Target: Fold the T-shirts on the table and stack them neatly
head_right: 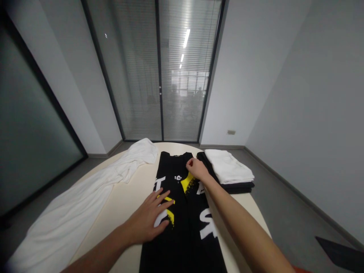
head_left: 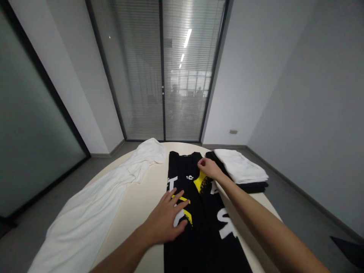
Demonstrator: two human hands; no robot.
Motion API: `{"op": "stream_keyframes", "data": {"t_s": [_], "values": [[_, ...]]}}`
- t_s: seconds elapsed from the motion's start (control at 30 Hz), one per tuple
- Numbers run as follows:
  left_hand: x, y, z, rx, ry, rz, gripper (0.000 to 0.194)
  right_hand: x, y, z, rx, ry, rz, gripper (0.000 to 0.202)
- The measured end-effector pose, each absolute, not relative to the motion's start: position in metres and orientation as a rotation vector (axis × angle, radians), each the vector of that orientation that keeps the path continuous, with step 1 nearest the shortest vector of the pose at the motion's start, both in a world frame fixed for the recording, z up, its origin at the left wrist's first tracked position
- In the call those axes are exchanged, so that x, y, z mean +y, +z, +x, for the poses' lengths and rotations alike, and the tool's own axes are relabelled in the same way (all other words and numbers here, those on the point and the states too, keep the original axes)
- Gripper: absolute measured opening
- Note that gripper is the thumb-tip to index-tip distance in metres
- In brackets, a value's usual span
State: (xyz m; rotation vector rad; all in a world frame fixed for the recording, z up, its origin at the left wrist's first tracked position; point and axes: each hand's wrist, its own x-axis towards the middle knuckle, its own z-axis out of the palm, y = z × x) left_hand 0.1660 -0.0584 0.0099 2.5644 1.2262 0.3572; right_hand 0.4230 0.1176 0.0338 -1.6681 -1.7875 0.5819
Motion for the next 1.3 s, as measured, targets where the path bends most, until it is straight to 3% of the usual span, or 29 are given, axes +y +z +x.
{"op": "stream_keyframes", "data": {"t_s": [0.2,0.4,0.57,0.7,0.97,1.3], "values": [[-0.059,0.007,0.165,1.226,0.379,2.600,0.064,0.054,0.030,0.415,-2.295,0.589,-1.487,0.032],[-0.061,0.009,0.165,1.172,0.433,2.647,0.060,0.042,0.021,0.407,-2.118,0.474,-1.521,0.016],[-0.062,0.013,0.165,1.131,0.497,2.665,0.057,0.045,0.010,0.407,-2.046,0.539,-1.454,0.021],[-0.065,0.021,0.174,0.913,0.559,2.693,0.043,0.043,0.005,0.411,-2.120,0.532,-1.351,0.029],[-0.096,0.019,0.211,0.402,0.479,3.079,0.026,0.037,0.002,0.422,-2.367,0.255,-1.225,0.045],[-0.112,0.024,0.232,0.270,0.473,3.246,0.016,0.042,-0.003,0.418,-2.283,0.236,-1.271,0.029]]}}
